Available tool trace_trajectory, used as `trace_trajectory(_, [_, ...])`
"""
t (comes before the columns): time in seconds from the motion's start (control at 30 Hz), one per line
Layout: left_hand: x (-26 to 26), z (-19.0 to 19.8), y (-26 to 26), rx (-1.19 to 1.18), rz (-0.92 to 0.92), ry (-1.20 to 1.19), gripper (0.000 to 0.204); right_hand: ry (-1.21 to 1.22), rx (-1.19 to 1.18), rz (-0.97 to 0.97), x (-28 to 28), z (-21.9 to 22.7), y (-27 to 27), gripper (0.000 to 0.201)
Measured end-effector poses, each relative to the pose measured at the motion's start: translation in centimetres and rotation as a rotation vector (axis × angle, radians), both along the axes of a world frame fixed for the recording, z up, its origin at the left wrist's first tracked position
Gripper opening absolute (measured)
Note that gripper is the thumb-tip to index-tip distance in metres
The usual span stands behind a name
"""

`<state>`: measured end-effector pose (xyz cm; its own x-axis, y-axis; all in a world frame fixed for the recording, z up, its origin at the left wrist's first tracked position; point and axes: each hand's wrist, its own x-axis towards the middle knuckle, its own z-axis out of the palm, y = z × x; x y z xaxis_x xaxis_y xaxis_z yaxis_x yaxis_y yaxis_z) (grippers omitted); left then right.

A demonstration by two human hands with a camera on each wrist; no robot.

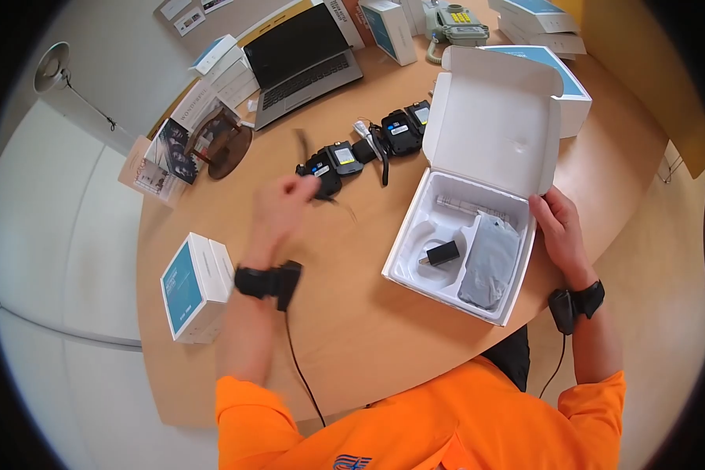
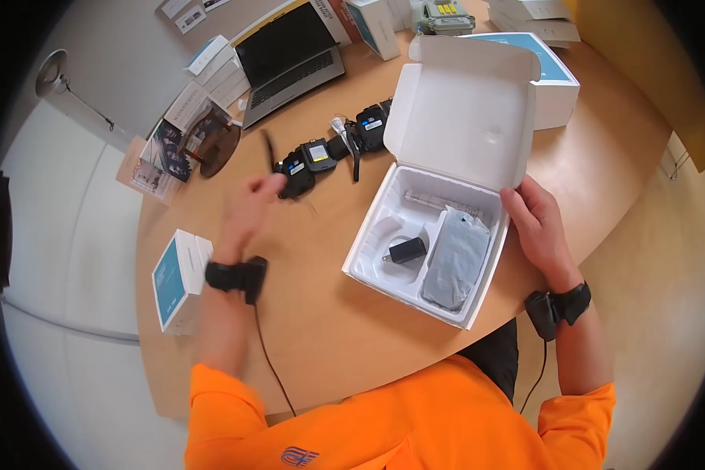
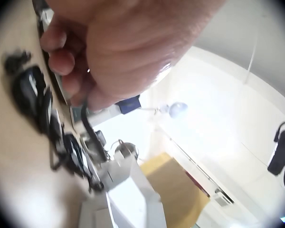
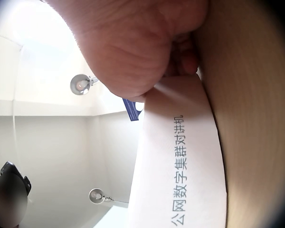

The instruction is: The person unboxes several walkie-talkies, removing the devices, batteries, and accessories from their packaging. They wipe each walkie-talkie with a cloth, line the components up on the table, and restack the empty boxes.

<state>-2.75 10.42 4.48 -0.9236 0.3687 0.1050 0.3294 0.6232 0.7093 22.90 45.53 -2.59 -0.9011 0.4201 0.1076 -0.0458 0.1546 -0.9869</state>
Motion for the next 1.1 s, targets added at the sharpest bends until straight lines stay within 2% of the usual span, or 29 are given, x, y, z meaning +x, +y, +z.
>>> trace_trajectory(0.03, [-2.0,0.0,-1.9,0.03,0.088,-0.043,0.032,0.015,0.005,-0.008,0.0,-0.1,0.0,0.03])
trace_trajectory(0.1, [-5.4,-0.9,-5.7,-0.083,0.128,-0.032,0.034,0.048,0.019,-0.013,-0.3,-0.2,-0.1,0.03])
trace_trajectory(0.17, [-7.5,-2.6,-7.5,-0.152,0.156,-0.028,0.037,0.064,0.024,-0.009,-0.5,-0.3,-0.1,0.03])
trace_trajectory(0.23, [-8.2,-3.9,-7.5,-0.184,0.169,-0.039,0.042,0.06,0.039,-0.009,-0.3,-0.2,-0.1,0.03])
trace_trajectory(0.33, [-7.5,-4.1,-5.4,-0.31,0.166,0.079,0.037,0.031,0.06,-0.012,0.0,0.4,-0.2,0.029])
trace_trajectory(0.43, [-2.6,-1.0,-0.1,0.033,-0.009,0.212,0.023,0.056,0.029,-0.003,-0.2,0.1,-0.1,0.028])
trace_trajectory(0.5, [0.8,0.1,3.5,0.031,-0.334,0.203,0.018,0.071,0.007,0.003,-0.4,0.0,-0.2,0.028])
trace_trajectory(0.57, [5.5,2.2,7.5,-0.051,-0.65,0.287,0.016,0.063,-0.038,0.001,-0.4,0.0,-0.4,0.027])
trace_trajectory(0.63, [7.8,1.2,10.5,-0.162,-0.87,0.517,0.014,0.059,-0.052,0.001,-0.4,0.3,-0.5,0.027])
trace_trajectory(0.67, [8.4,0.8,11.9,-0.325,-0.897,0.546,0.014,0.058,-0.046,0.0,-0.4,0.4,-0.6,0.027])
trace_trajectory(0.73, [8.9,-0.1,14.5,-0.658,-0.937,0.599,0.015,0.02,0.003,-0.017,-0.1,0.4,-0.4,0.027])
trace_trajectory(0.83, [9.3,-0.5,16.3,-0.74,-0.951,0.636,0.014,-0.033,0.09,-0.04,-0.2,0.4,0.1,0.027])
trace_trajectory(0.93, [8.9,-0.8,15.8,-0.611,-0.902,0.657,0.008,0.018,0.084,-0.042,-0.2,0.1,-0.1,0.028])
trace_trajectory(1.03, [8.6,-1.3,15.4,-0.476,-0.763,0.61,0.008,0.021,0.029,-0.023,-0.2,0.0,-0.1,0.029])
trace_trajectory(1.1, [8.5,-0.8,15.2,-0.497,-0.778,0.622,0.008,0.026,0.014,-0.015,-0.2,-0.5,0.1,0.031])
